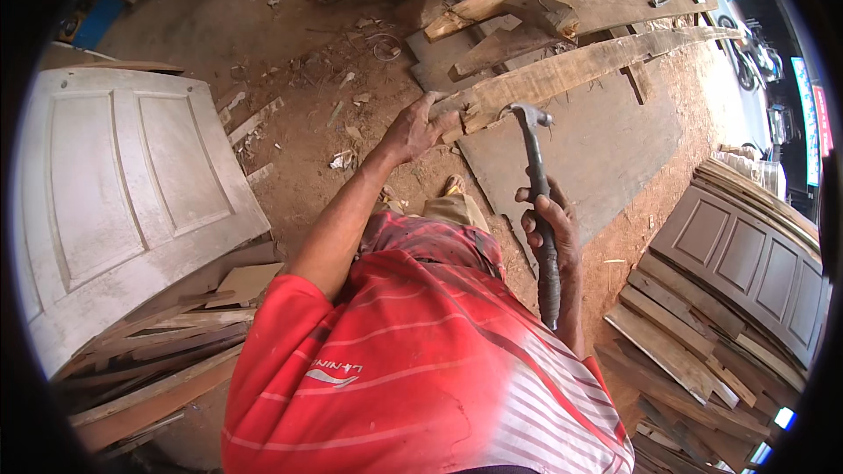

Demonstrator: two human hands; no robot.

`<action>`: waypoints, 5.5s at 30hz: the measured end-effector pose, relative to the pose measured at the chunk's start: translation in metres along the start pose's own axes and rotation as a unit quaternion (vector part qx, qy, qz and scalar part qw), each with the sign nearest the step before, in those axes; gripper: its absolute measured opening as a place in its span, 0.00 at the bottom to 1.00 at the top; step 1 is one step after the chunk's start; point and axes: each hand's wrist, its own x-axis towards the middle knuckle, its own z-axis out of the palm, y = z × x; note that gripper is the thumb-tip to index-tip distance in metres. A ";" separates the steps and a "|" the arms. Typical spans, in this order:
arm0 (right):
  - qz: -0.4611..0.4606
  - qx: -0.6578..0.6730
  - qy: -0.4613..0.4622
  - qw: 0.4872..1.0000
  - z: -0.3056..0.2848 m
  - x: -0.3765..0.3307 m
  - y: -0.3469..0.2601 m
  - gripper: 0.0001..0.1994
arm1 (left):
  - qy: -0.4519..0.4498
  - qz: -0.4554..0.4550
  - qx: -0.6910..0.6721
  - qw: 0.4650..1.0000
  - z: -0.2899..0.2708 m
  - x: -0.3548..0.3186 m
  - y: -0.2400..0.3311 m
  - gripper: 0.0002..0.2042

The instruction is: The person uses a hammer to strike and break apart wooden planks and beams in an outdoor workshop. They repeatedly lift and reposition pieces of wood, then hammer them to separate sections or remove nails. The work area contains stacked lumber, doors, and scattered debris.

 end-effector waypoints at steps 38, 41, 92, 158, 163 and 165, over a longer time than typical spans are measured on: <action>-0.011 -0.399 0.038 0.916 0.062 0.024 0.004 0.26 | 0.061 0.021 -0.151 0.986 0.019 -0.010 -0.017 0.28; -0.141 -0.393 0.054 0.907 0.093 0.013 -0.044 0.24 | 0.063 0.013 -0.154 0.986 0.016 -0.012 -0.016 0.28; -0.115 -0.593 0.140 0.785 0.137 0.045 -0.164 0.14 | 0.100 0.048 -0.181 0.977 0.028 -0.017 -0.022 0.32; 0.121 -0.818 0.042 0.561 0.036 0.037 -0.103 0.23 | 0.184 0.041 -0.203 0.961 0.056 -0.018 -0.016 0.29; -0.078 -0.585 0.220 0.777 0.135 0.040 -0.175 0.13 | 0.208 0.062 -0.192 0.957 0.061 -0.020 -0.015 0.28; -0.272 -0.496 0.222 0.794 0.151 0.045 -0.202 0.15 | 0.146 0.018 -0.212 0.966 0.053 -0.028 -0.012 0.28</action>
